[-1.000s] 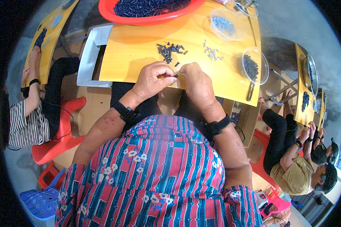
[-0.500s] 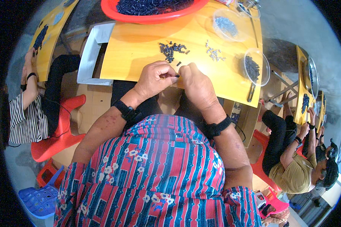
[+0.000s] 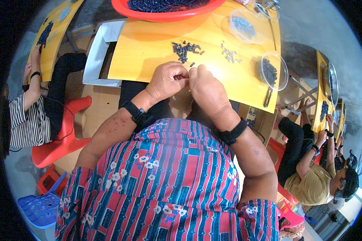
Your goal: The person picks up a black plastic piece and a metal pin by hand, inserts the pin into the piece, and uses shears to trim the end of the pin. They repeat this process, assembling and trimming one component at a time.
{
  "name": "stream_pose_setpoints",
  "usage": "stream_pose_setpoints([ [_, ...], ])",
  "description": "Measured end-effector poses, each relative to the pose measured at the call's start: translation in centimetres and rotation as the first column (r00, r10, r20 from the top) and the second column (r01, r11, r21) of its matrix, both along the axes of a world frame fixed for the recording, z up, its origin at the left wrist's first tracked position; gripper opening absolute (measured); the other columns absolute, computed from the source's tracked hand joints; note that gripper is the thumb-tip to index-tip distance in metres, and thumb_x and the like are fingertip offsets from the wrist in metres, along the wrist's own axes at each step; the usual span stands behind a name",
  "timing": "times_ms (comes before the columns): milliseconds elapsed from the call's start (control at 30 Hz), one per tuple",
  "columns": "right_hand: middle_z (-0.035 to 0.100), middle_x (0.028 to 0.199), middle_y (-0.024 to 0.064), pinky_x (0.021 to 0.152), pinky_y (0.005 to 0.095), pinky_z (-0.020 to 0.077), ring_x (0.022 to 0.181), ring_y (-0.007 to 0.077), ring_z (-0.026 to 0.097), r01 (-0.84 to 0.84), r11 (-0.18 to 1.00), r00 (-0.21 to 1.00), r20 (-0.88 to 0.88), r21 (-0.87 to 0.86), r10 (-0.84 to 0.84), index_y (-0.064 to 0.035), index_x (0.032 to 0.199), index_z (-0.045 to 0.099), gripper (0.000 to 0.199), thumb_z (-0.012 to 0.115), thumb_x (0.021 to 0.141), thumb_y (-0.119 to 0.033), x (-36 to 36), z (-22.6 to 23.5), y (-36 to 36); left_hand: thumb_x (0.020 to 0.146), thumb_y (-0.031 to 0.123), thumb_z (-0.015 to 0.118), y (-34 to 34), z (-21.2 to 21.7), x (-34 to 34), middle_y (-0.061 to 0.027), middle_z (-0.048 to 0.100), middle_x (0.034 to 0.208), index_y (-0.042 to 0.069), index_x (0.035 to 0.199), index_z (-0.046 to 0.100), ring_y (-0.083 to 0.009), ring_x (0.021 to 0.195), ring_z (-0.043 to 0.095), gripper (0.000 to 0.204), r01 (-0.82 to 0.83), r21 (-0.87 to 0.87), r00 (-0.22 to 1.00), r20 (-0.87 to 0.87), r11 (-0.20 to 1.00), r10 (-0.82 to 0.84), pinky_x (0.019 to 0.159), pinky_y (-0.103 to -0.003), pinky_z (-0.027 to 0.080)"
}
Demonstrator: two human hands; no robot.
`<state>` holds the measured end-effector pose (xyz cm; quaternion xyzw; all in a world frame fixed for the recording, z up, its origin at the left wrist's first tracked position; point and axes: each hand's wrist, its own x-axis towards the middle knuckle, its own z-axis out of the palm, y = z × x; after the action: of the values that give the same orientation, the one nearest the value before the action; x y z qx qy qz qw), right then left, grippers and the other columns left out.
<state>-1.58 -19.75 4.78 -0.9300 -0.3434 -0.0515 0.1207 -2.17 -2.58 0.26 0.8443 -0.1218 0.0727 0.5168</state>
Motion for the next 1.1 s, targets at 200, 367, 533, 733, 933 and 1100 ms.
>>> stream_pose_setpoints([
  [200, 0.058, 0.088, 0.0164, 0.063, 0.0390, 0.0525, 0.076, 0.0322, 0.063, 0.084, 0.929, 0.982, -0.190, 0.362, -0.014, -0.0027, 0.095, 0.056, 0.015, 0.064, 0.083, -0.005, 1.2, -2.1, -1.3, 0.073, 0.011, 0.076, 0.0, 0.2, 0.1, -0.0062, 0.064, 0.073, 0.004, 0.074, 0.068, -0.0201, 0.068, 0.062, 0.011, 0.011, -0.054, 0.999, -0.046, 0.998, -0.013, 0.063, -0.032, 0.050],
  [367, 0.065, 0.080, 0.0119, 0.065, 0.0307, 0.0532, 0.069, 0.0193, 0.065, 0.433, 0.681, 0.804, -0.595, 0.590, 0.006, -0.0003, 0.091, 0.065, 0.007, 0.063, 0.085, 0.000, 0.4, -2.5, -1.1, 0.075, 0.007, 0.075, 0.1, -0.1, 0.0, -0.0052, 0.063, 0.072, 0.003, 0.077, 0.067, -0.0141, 0.064, 0.059, 0.009, 0.022, -0.076, 1.000, -0.005, 0.997, -0.023, 0.060, -0.027, 0.048],
  [533, 0.068, 0.083, 0.0052, 0.070, 0.0258, 0.0543, 0.071, 0.0115, 0.065, 0.499, 0.579, 0.782, -0.623, 0.644, 0.019, 0.0008, 0.097, 0.068, 0.012, 0.061, 0.087, 0.002, 0.0, -2.5, -1.3, 0.076, 0.007, 0.073, 0.1, -0.3, 0.0, -0.0054, 0.064, 0.074, 0.003, 0.079, 0.068, -0.0152, 0.065, 0.060, 0.007, 0.019, -0.071, 1.000, 0.027, 0.997, -0.017, 0.061, -0.028, 0.049],
  [733, 0.068, 0.086, 0.0057, 0.072, 0.0255, 0.0540, 0.075, 0.0122, 0.066, 0.400, 0.605, 0.862, -0.507, 0.688, 0.008, -0.0013, 0.100, 0.070, 0.019, 0.062, 0.085, 0.006, -0.2, -2.9, -1.4, 0.077, 0.007, 0.072, 0.0, -0.3, 0.0, -0.0054, 0.064, 0.076, 0.004, 0.081, 0.068, -0.0163, 0.066, 0.061, 0.006, -0.002, -0.047, 1.000, 0.007, 0.999, 0.003, 0.062, -0.028, 0.049],
  [933, 0.068, 0.087, 0.0052, 0.073, 0.0260, 0.0541, 0.076, 0.0123, 0.066, 0.345, 0.599, 0.893, -0.449, 0.722, 0.026, -0.0040, 0.100, 0.071, 0.020, 0.063, 0.084, 0.006, -0.2, -2.8, -1.2, 0.078, 0.007, 0.072, 0.1, -0.4, 0.1, -0.0061, 0.065, 0.077, 0.003, 0.081, 0.068, -0.0174, 0.068, 0.061, 0.007, 0.006, -0.041, 1.000, 0.020, 0.999, -0.006, 0.062, -0.029, 0.049],
  [1100, 0.068, 0.085, 0.0046, 0.074, 0.0262, 0.0540, 0.077, 0.0124, 0.066, 0.279, 0.670, 0.927, -0.375, 0.688, -0.001, -0.0046, 0.098, 0.071, 0.020, 0.063, 0.084, 0.006, 0.4, -3.5, -1.5, 0.079, 0.008, 0.072, -0.1, 0.1, 0.0, -0.0066, 0.065, 0.077, 0.003, 0.081, 0.067, -0.0182, 0.069, 0.062, 0.007, 0.014, -0.056, 1.000, 0.017, 0.998, -0.013, 0.063, -0.030, 0.050],
])
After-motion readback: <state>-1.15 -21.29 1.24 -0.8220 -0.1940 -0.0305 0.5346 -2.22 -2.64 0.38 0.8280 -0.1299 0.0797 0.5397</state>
